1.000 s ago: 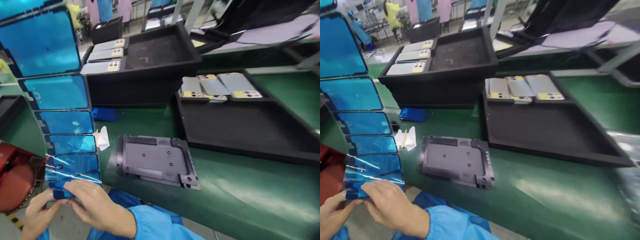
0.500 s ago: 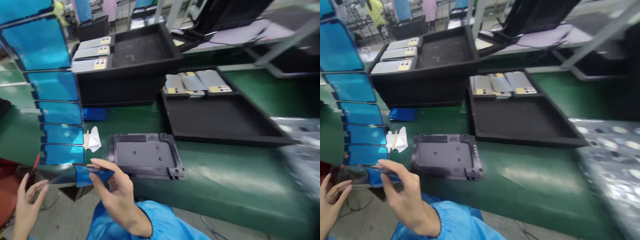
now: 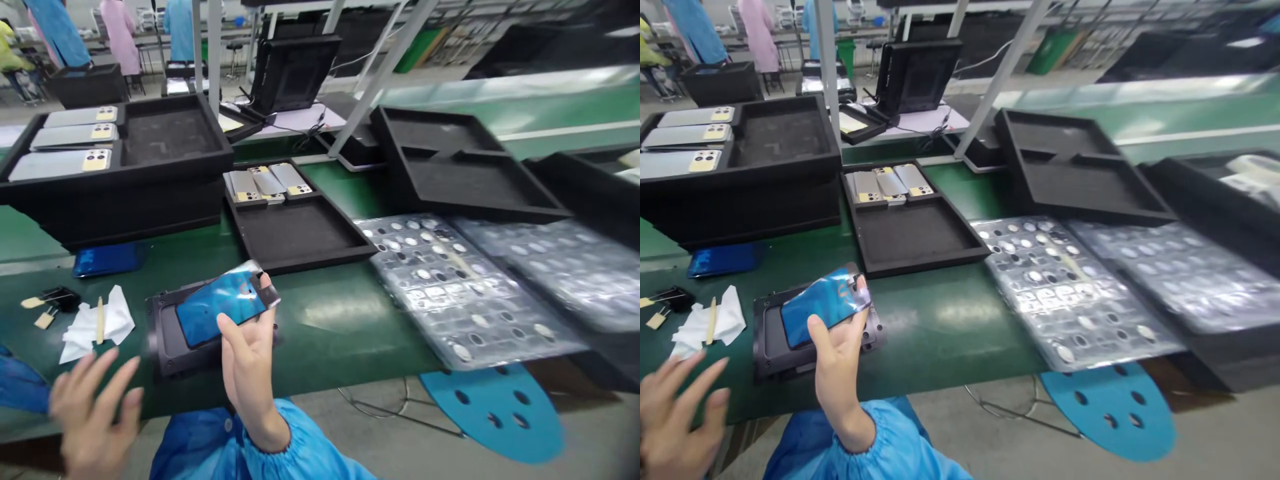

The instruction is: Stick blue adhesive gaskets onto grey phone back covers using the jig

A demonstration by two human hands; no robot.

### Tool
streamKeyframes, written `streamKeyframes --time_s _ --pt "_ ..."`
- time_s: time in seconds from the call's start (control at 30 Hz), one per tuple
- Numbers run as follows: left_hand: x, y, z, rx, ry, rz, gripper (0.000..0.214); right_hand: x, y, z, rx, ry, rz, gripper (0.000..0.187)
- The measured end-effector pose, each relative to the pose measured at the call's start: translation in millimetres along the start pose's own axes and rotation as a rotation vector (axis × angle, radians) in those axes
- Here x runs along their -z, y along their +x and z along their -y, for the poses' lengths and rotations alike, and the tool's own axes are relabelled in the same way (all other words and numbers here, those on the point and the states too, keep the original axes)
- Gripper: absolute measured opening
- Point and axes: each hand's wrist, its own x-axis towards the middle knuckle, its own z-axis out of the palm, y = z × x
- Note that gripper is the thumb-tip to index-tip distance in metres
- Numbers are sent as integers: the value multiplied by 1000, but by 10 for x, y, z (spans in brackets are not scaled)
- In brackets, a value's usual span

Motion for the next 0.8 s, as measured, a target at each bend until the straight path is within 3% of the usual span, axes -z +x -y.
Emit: streamKeyframes --time_s 0.1,0.2,0.43,0.63,0.8 --pt "-201 325 -288 -227 85 149 52 45 -101 -6 -19 47 60 99" --pt "-343 512 -436 -200 104 276 52 118 -188 -32 3 58 119 90" --pt "-327 495 -365 -248 154 227 51 432 -188 58 63 -114 132 72" --pt "-349 426 -375 -168 219 202 58 728 -75 177 232 -338 94 51" --pt "-423 464 -366 -226 208 193 66 903 25 157 247 -424 93 44"
